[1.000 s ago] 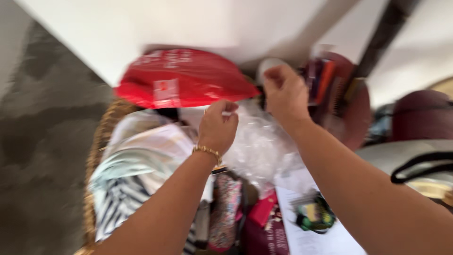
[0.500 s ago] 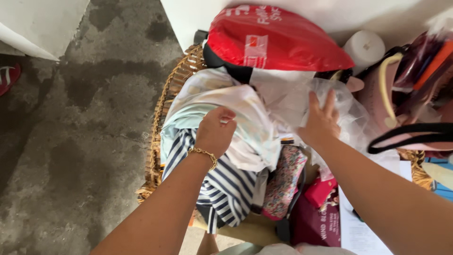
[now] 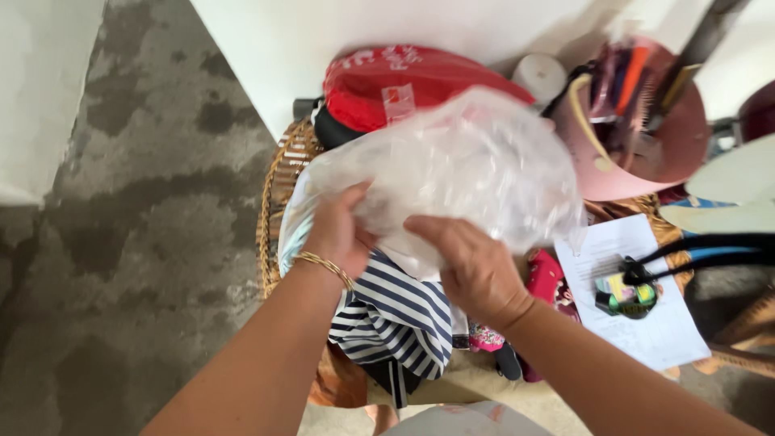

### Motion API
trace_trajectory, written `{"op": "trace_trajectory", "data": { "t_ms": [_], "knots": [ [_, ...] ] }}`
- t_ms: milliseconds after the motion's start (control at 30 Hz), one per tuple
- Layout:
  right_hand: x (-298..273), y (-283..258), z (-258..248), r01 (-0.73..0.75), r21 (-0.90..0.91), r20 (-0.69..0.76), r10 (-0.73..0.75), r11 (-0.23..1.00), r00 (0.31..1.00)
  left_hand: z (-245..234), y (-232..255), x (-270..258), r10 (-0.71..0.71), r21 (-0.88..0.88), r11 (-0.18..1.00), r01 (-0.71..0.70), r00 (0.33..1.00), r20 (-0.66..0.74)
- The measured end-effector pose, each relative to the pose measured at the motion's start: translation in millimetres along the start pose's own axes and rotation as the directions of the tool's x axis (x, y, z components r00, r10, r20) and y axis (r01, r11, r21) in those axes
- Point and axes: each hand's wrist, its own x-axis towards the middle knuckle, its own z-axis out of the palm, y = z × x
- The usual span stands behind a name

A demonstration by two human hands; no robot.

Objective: The person sorts through a cluttered wicker basket, handling various items including plastic bags, clothing, and papers. They remove a lanyard and a small packet, then open a clear plastic bag to remove a folded striped garment. The person continues to rearrange items within the basket, handling a red plastic bag and a black pouch.

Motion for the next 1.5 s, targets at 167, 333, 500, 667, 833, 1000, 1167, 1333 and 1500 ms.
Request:
{"op": "trace_trajectory", "data": {
  "t_ms": [167, 333, 500, 667, 833, 1000, 1167, 1333, 1500],
  "knots": [
    [-29, -9, -22, -0.193, -0.104, -0.119, 0.181, 0.976, 0.976, -33, 35, 11, 0.227, -0.25, 0.939, -0.235, 0.972, -0.061],
    [-67, 10, -61, -0.309, -0.233, -0.299, 0.235, 0.922, 0.925, -32, 67, -53, 0.396, -0.092, 0.913, -0.398, 0.917, -0.034],
    [-60, 25, -115, -0.52, 0.576, -0.258, 0.744, 0.631, 0.616, -7, 71, -108, 0.486, -0.005, 0.859, -0.512, 0.813, 0.322],
    [-42, -18, -199, -0.187, 0.932, -0.139, 0.78, 0.312, 0.611, 60, 48, -188, 0.401, 0.288, 0.826, -0.486, 0.863, 0.306],
    [-70, -64, -252, -0.182, 0.932, -0.07, 0.649, 0.313, 0.757, 123, -38, -224, 0.264, 0.596, 0.665, -0.45, 0.888, 0.376],
    [-135, -43, -331, -0.325, 0.841, -0.091, 0.705, 0.433, 0.704, 118, -49, -219, 0.377, 0.639, 0.573, -0.514, 0.857, 0.351],
    [-210, -5, -380, -0.543, 0.746, -0.052, 0.846, 0.386, 0.531, 127, -33, -241, 0.267, 0.193, 0.914, -0.357, 0.887, 0.376],
    [-241, 6, -361, -0.552, 0.813, 0.083, 0.904, 0.182, 0.42, 141, -30, -262, -0.031, -0.688, 0.398, 0.607, 0.758, 0.651],
    [-236, -22, -322, -0.485, 0.874, 0.27, 0.857, -0.026, 0.439, 152, -61, -224, 0.217, 0.383, -0.924, 0.017, 0.847, 0.486]
  ]
}}
